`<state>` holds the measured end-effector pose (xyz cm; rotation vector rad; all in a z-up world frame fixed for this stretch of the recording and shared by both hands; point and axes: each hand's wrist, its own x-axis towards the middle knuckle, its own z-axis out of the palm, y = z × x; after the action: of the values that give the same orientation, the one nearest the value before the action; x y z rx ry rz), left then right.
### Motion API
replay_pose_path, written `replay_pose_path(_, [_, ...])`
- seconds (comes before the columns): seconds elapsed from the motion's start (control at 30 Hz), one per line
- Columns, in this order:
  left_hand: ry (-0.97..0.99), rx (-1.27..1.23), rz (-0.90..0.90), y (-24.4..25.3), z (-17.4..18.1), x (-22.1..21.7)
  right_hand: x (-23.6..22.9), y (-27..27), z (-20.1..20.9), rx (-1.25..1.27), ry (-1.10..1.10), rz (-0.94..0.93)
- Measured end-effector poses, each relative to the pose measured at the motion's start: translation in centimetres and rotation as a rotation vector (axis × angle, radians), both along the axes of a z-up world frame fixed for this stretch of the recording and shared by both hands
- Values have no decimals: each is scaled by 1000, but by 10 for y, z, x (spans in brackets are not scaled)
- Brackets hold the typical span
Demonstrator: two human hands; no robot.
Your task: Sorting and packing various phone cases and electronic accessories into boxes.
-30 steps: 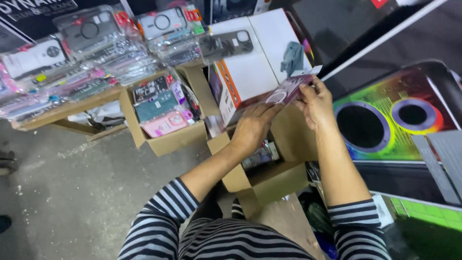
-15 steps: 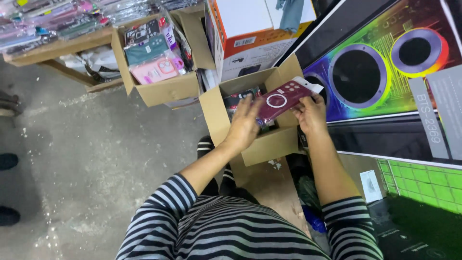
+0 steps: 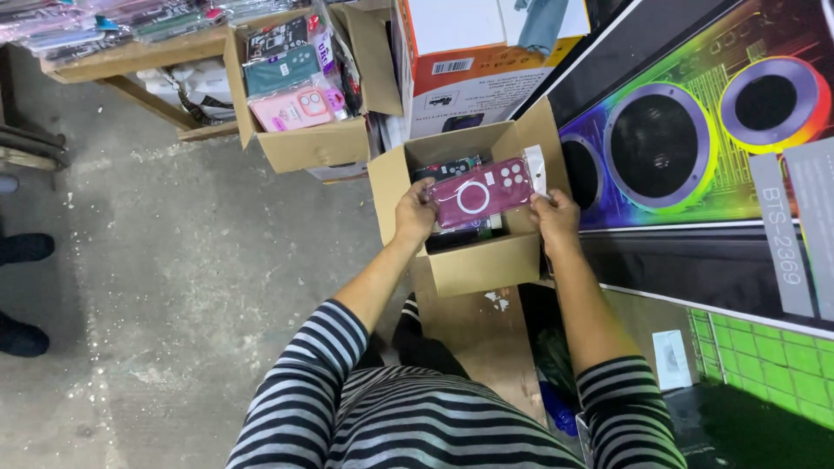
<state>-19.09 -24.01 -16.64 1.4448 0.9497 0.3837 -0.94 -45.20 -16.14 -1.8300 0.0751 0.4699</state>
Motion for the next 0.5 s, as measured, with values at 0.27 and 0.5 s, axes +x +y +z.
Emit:
replay_pose_path(0.27, [459,50,-237,-9,-61,-25,0,-56,-138,-724,-190,393])
replay_pose_path(0.5, [441,196,-189,4,-42,-38,-9,-51,-110,-843,-127,478])
